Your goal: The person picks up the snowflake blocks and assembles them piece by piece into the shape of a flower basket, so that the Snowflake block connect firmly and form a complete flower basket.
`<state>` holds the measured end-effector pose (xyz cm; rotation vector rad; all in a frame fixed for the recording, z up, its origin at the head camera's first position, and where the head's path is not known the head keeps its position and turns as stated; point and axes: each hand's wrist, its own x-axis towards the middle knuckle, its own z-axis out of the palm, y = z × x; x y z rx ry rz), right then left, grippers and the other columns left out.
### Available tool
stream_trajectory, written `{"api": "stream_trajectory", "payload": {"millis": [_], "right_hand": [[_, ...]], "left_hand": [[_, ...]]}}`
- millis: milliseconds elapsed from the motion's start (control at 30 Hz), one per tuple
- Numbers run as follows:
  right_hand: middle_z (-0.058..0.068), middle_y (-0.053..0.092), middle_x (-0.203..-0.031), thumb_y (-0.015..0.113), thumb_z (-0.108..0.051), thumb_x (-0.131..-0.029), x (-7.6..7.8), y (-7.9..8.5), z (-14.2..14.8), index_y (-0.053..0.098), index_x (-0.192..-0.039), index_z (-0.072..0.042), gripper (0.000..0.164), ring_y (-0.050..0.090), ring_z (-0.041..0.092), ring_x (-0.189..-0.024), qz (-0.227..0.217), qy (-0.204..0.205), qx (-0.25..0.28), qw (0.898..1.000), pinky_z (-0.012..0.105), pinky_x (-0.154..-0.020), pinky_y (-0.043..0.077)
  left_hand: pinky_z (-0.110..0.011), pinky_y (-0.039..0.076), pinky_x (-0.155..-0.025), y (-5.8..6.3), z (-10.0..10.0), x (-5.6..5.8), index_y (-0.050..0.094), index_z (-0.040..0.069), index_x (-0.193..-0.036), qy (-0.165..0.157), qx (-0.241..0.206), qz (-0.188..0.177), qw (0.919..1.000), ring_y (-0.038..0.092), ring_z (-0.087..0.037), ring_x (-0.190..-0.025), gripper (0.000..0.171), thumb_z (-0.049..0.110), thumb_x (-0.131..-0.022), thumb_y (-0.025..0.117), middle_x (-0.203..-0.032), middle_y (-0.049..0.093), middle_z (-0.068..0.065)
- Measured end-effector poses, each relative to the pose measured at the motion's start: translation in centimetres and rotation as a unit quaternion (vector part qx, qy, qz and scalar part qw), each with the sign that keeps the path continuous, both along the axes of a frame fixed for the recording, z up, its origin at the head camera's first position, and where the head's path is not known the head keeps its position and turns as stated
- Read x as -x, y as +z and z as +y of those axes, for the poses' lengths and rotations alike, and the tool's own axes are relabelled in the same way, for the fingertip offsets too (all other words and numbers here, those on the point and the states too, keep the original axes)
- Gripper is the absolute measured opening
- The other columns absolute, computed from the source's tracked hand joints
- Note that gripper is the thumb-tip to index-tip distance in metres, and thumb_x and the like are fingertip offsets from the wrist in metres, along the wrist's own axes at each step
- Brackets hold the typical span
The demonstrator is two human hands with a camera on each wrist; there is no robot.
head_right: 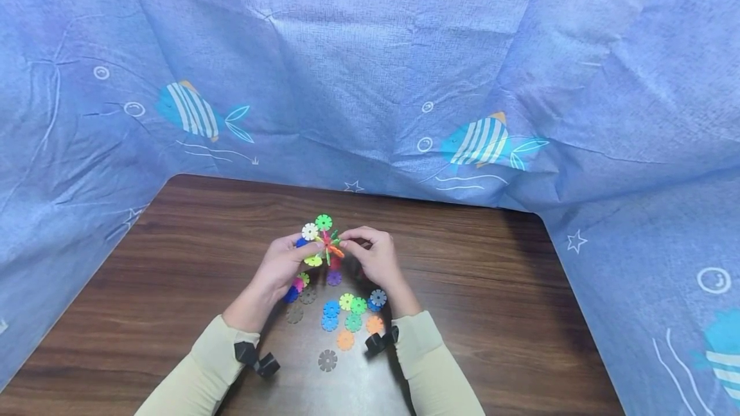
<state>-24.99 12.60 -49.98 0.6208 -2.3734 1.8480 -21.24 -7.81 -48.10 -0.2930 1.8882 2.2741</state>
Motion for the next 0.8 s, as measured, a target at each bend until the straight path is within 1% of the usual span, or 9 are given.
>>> {"api": "stream_trajectory", "payload": {"millis": [100,200,300,433,467,533,633,700,800], "right_hand": [[0.016,0.077,-0.098,0.076,-0.005,-0.092,0.0,0.2,0.2,0.078,-0.103,-0.003,0.012,0.067,0.010,-0.079,-0.010,0.002,-0.001,1.000,0.022,-0.068,0.055],[0.020,0.076,-0.098,0.076,-0.002,-0.091,0.0,0.7,0.3,0.076,-0.107,0.001,0.016,0.067,0.013,-0.079,-0.023,0.002,-0.011,1.000,0.022,-0.067,0.054],[0.024,0.074,-0.097,0.076,0.000,-0.090,-0.6,2.1,0.4,0.074,-0.109,0.005,0.019,0.067,0.018,-0.079,-0.035,0.008,-0.018,0.999,0.023,-0.067,0.054],[0.025,0.074,-0.098,0.075,0.000,-0.091,-1.2,3.6,0.1,0.072,-0.109,0.008,0.020,0.068,0.022,-0.080,-0.041,0.012,-0.033,0.999,0.023,-0.070,0.055],[0.025,0.074,-0.098,0.075,0.000,-0.091,-1.1,3.6,0.2,0.072,-0.108,0.008,0.020,0.068,0.023,-0.080,-0.042,0.010,-0.041,0.998,0.023,-0.070,0.055],[0.021,0.075,-0.097,0.076,-0.003,-0.091,-0.5,2.5,0.4,0.073,-0.109,0.006,0.020,0.068,0.022,-0.080,-0.044,0.005,-0.058,0.997,0.023,-0.071,0.055],[0.011,0.077,-0.095,0.077,-0.010,-0.092,0.9,1.0,0.4,0.075,-0.108,0.002,0.020,0.068,0.017,-0.079,-0.043,0.003,-0.111,0.993,0.026,-0.073,0.055],[0.003,0.077,-0.094,0.078,-0.014,-0.092,2.1,-0.1,0.0,0.076,-0.108,-0.002,0.020,0.068,0.012,-0.079,-0.037,0.013,-0.157,0.987,0.029,-0.075,0.056],[-0.002,0.077,-0.092,0.077,-0.016,-0.093,3.5,-0.3,-1.5,0.077,-0.106,-0.007,0.016,0.067,0.010,-0.079,-0.022,0.036,-0.229,0.973,0.033,-0.077,0.057]], "left_hand": [[-0.027,0.060,-0.077,-0.1,0.0,0.1,0.070,-0.004,-0.121,-0.002,-0.012,0.000,0.9999,0.071,-0.021,-0.097,0.029,0.008,-0.095,0.072,-0.105,0.075,-0.009],[-0.028,0.060,-0.077,0.0,0.1,0.1,0.069,-0.005,-0.123,0.000,-0.024,-0.002,0.9997,0.071,-0.021,-0.097,0.032,0.008,-0.094,0.072,-0.105,0.075,-0.008],[-0.028,0.060,-0.077,0.2,-0.1,0.1,0.068,-0.005,-0.122,0.007,-0.027,-0.005,0.9996,0.071,-0.017,-0.092,0.031,0.008,-0.094,0.072,-0.100,0.075,-0.005],[-0.028,0.060,-0.078,0.5,-1.0,0.1,0.068,-0.003,-0.124,0.020,-0.034,-0.003,0.9992,0.070,-0.013,-0.090,0.033,0.007,-0.093,0.072,-0.103,0.075,-0.004],[-0.028,0.059,-0.078,0.5,-1.2,0.2,0.067,-0.002,-0.125,0.023,-0.039,-0.002,0.9990,0.069,-0.013,-0.090,0.034,0.006,-0.092,0.072,-0.105,0.075,-0.005],[-0.028,0.060,-0.078,0.7,-1.6,0.3,0.067,-0.002,-0.127,0.027,-0.046,-0.002,0.9986,0.070,-0.012,-0.090,0.037,0.005,-0.092,0.072,-0.109,0.075,-0.006],[-0.028,0.061,-0.080,1.0,-2.5,0.7,0.063,-0.002,-0.133,0.035,-0.061,-0.010,0.9975,0.071,-0.012,-0.092,0.041,0.003,-0.093,0.070,-0.115,0.073,-0.010],[-0.027,0.061,-0.081,1.3,-3.1,0.9,0.061,-0.002,-0.136,0.047,-0.067,-0.019,0.9964,0.071,-0.011,-0.093,0.043,0.003,-0.094,0.069,-0.118,0.072,-0.010],[-0.026,0.061,-0.082,1.7,-4.1,1.0,0.060,0.000,-0.138,0.068,-0.074,-0.025,0.9946,0.070,-0.011,-0.095,0.044,0.004,-0.095,0.068,-0.120,0.070,-0.009]]}}
